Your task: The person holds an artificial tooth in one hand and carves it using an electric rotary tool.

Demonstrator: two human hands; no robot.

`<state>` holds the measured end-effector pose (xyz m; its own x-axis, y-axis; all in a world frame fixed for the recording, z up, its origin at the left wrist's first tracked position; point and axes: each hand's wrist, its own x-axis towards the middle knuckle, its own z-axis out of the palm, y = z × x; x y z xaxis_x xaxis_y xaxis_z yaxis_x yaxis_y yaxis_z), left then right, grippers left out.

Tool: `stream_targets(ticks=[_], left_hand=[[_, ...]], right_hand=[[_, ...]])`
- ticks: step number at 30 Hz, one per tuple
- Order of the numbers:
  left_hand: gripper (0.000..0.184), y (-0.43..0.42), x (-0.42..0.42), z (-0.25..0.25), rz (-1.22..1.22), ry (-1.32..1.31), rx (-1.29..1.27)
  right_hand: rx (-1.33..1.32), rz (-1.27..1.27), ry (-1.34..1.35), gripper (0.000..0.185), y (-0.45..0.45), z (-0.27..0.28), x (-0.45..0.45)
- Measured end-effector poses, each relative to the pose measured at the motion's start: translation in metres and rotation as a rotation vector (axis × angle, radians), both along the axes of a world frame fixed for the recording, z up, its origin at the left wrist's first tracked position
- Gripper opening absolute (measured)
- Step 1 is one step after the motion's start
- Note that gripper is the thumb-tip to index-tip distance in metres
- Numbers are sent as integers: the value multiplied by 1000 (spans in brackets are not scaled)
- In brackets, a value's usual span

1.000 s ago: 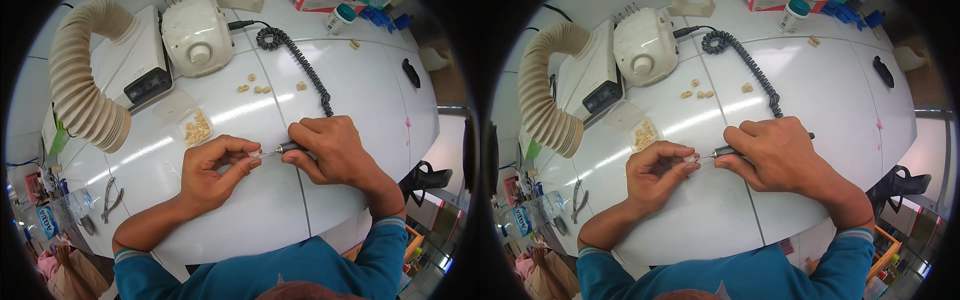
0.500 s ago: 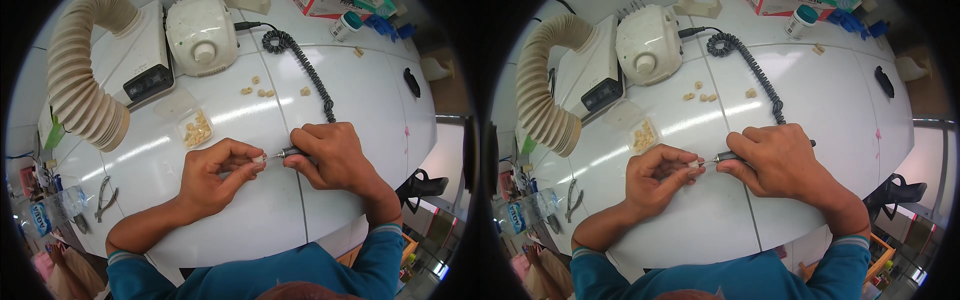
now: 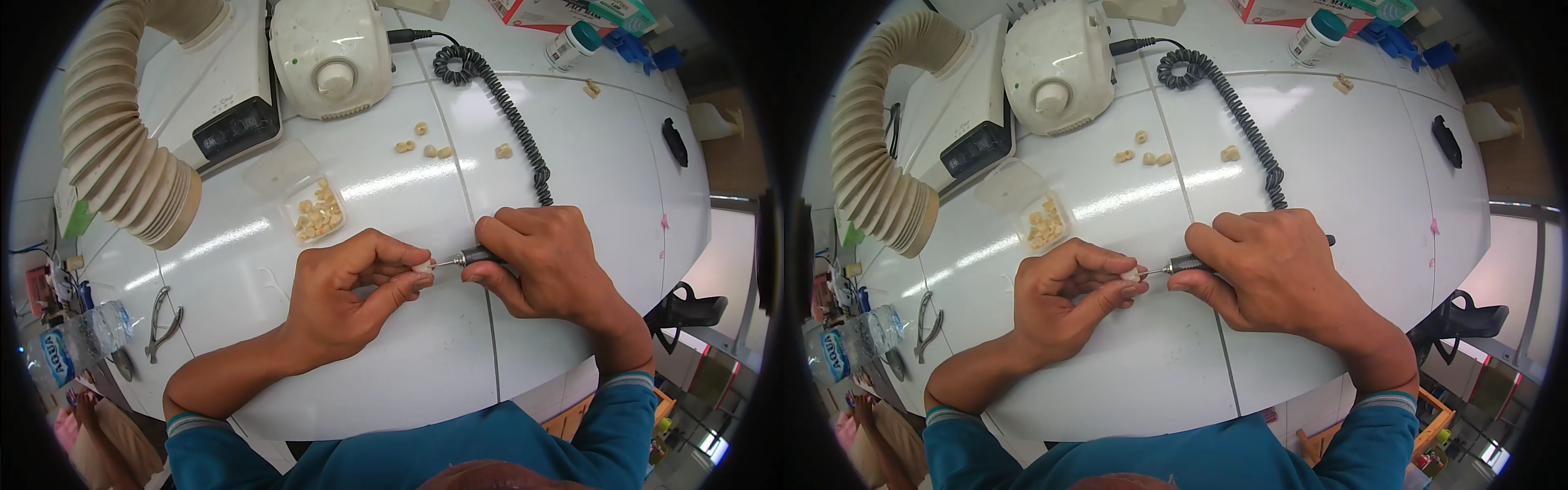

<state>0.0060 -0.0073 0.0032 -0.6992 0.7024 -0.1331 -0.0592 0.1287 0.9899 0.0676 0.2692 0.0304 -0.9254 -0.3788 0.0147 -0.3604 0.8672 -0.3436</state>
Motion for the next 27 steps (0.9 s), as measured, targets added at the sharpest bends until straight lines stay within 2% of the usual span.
stream_targets(ticks=[7,10,19,22,27], left_hand=[[16,-1,-1,1,-35,40,-37],[15,3,3,-2,43,43,-12],[14,3,4,-3,69,15,10],[16,0,0,1,-29,47,-35],[15,3,3,-4,63,27,8]], right_hand=[[3,0,18,43,-3,0,1],[19,-14,1,43,-2,0,0],[-18,6,8,43,0,-1,-1],[3,6,-13,43,0,0,-1],[7,11,9,42,-1,0,0]])
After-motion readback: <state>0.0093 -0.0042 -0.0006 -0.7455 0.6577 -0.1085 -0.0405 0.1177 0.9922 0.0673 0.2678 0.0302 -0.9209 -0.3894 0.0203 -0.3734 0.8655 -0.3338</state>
